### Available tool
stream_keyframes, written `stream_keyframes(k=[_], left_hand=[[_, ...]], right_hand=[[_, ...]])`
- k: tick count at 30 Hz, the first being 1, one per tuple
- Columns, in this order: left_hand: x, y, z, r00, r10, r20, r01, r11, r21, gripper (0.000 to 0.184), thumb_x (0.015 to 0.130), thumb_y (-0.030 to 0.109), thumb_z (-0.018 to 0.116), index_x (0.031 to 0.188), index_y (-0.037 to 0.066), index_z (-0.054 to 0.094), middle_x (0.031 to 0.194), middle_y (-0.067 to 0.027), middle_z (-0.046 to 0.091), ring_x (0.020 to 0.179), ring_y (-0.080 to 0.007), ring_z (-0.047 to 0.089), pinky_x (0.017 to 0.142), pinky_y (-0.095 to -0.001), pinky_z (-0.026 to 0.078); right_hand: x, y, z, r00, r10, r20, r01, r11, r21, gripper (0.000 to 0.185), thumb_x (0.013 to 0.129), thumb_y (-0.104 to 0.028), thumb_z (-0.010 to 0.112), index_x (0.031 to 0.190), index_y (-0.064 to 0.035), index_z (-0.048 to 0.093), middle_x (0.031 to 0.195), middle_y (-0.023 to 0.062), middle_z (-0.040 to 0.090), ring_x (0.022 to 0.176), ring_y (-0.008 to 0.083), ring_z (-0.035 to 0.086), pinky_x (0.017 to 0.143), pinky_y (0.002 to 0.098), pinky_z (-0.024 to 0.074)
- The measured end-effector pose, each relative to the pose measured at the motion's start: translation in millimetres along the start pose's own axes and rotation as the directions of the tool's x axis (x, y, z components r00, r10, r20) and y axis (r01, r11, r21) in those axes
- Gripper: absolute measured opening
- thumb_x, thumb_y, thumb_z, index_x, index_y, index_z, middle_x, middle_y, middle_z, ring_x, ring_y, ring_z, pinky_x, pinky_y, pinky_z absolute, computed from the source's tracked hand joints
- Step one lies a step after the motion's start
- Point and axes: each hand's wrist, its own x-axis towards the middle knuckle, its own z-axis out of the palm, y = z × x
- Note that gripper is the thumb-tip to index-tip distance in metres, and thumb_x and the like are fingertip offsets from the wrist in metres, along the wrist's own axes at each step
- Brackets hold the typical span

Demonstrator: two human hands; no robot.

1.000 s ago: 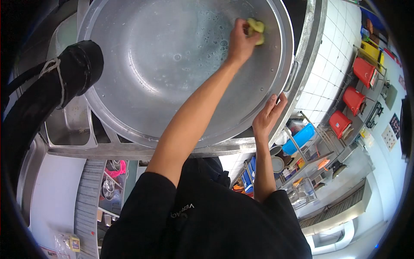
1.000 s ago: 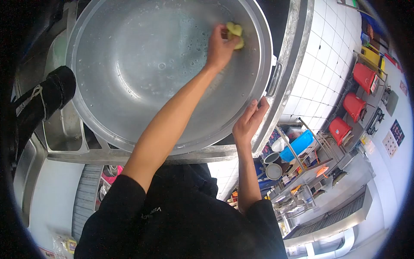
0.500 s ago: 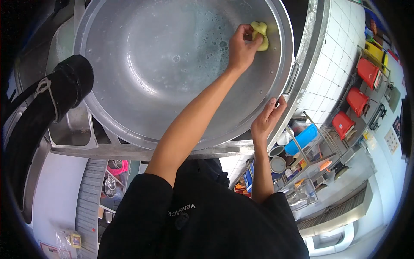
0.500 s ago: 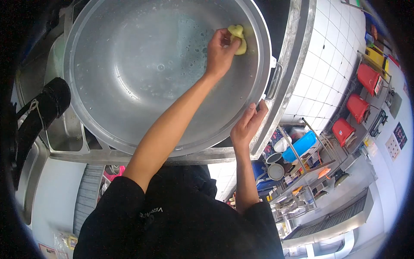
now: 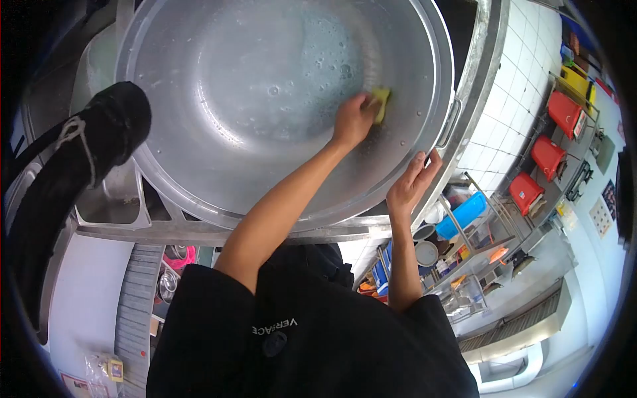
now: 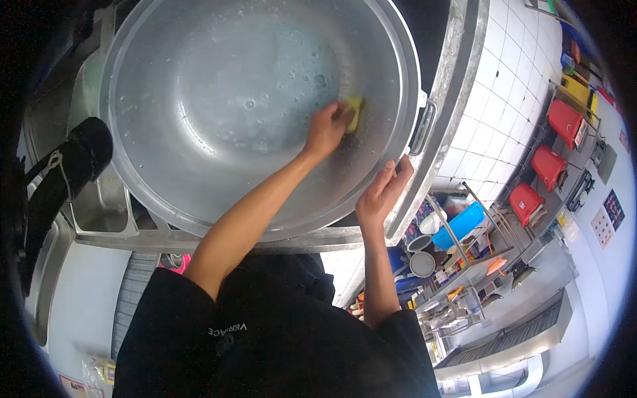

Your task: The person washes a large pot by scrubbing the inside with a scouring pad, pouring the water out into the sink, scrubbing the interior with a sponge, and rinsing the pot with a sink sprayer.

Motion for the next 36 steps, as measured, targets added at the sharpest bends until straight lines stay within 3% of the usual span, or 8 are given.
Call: stream_keyframes(k=[4,9,13,18,23,25,31,36], left_hand=[[17,25,-20,0.975,-0.072,0.21,0.047,0.992,0.121,0.02,0.087,0.018,0.063,0.091,-0.002,0.064,0.086,-0.0181,0.068,0.078,-0.0334,0.065,0.072,-0.0395,0.049],[137,39,-2,0.811,0.081,-0.579,-0.228,0.956,-0.186,0.018,0.089,0.016,0.062,0.09,-0.002,0.061,0.083,-0.0169,0.067,0.077,-0.0294,0.064,0.071,-0.0391,0.048],[144,52,5,0.667,0.073,-0.742,-0.39,0.882,-0.263,0.022,0.09,0.019,0.062,0.089,-0.002,0.061,0.081,-0.0176,0.066,0.074,-0.0321,0.063,0.07,-0.0398,0.048],[36,-20,23,0.989,0.022,-0.144,-0.028,0.999,-0.039,0.02,0.09,0.018,0.063,0.1,0.001,0.066,0.099,-0.0175,0.067,0.089,-0.0304,0.064,0.079,-0.0389,0.048],[116,30,-37,0.906,0.314,-0.283,-0.204,0.911,0.359,0.015,0.081,0.017,0.069,0.095,0.012,0.071,0.099,-0.0119,0.064,0.095,-0.0323,0.06,0.084,-0.0451,0.045],[150,11,-80,0.749,0.643,-0.161,-0.422,0.65,0.632,0.017,0.081,0.02,0.07,0.097,0.017,0.072,0.105,-0.0085,0.063,0.101,-0.0287,0.058,0.09,-0.0454,0.041],[105,-12,-200,0.678,0.699,-0.225,-0.101,0.392,0.915,0.031,0.088,0.023,0.063,0.119,0.026,0.064,0.135,-0.0065,0.051,0.129,-0.0318,0.043,0.105,-0.0652,0.02],[89,-25,-118,0.82,0.568,-0.07,-0.168,0.356,0.919,0.045,0.093,0.021,0.05,0.137,0.012,0.048,0.147,-0.0094,0.04,0.14,-0.0304,0.031,0.113,-0.0569,0.017]], right_hand=[[0,-3,3,0.999,-0.011,-0.032,0.011,1.0,0.005,0.041,0.105,-0.031,0.039,0.126,0.0039,0.041,0.108,0.0133,0.05,0.096,0.0169,0.048,0.088,0.0304,0.0394],[0,5,-2,1.0,-0.024,0.008,0.025,0.992,-0.122,0.043,0.104,-0.03,0.038,0.127,0.0064,0.038,0.111,0.0167,0.048,0.096,0.0191,0.05,0.087,0.0318,0.0415],[-1,4,2,0.999,-0.029,-0.033,0.027,0.996,-0.085,0.043,0.104,-0.03,0.039,0.127,0.0062,0.038,0.111,0.0165,0.048,0.097,0.0195,0.05,0.089,0.0317,0.0412],[0,0,-2,1.0,0.002,-0.023,-0.003,0.998,-0.062,0.044,0.104,-0.032,0.04,0.127,0.0053,0.041,0.114,0.0153,0.049,0.101,0.0189,0.047,0.093,0.0322,0.0378],[-1,-1,-3,1.0,0.017,0.017,-0.015,0.994,-0.111,0.046,0.105,-0.033,0.038,0.129,0.0062,0.04,0.116,0.0169,0.049,0.105,0.0214,0.048,0.095,0.0336,0.0374],[-1,5,-4,1.0,-0.025,0.01,0.026,0.991,-0.131,0.046,0.105,-0.034,0.038,0.128,0.0056,0.04,0.115,0.0164,0.05,0.104,0.0208,0.048,0.094,0.0333,0.0374],[-2,4,0,0.999,0.037,0.023,-0.039,0.996,0.078,0.043,0.104,-0.033,0.04,0.127,0.0043,0.042,0.111,0.0148,0.05,0.101,0.0193,0.048,0.092,0.032,0.0383],[-1,1,-2,0.999,-0.019,0.045,0.02,1.0,-0.012,0.038,0.105,-0.025,0.035,0.13,0.0036,0.032,0.106,0.0183,0.056,0.097,0.0185,0.056,0.085,0.03,0.0434]])
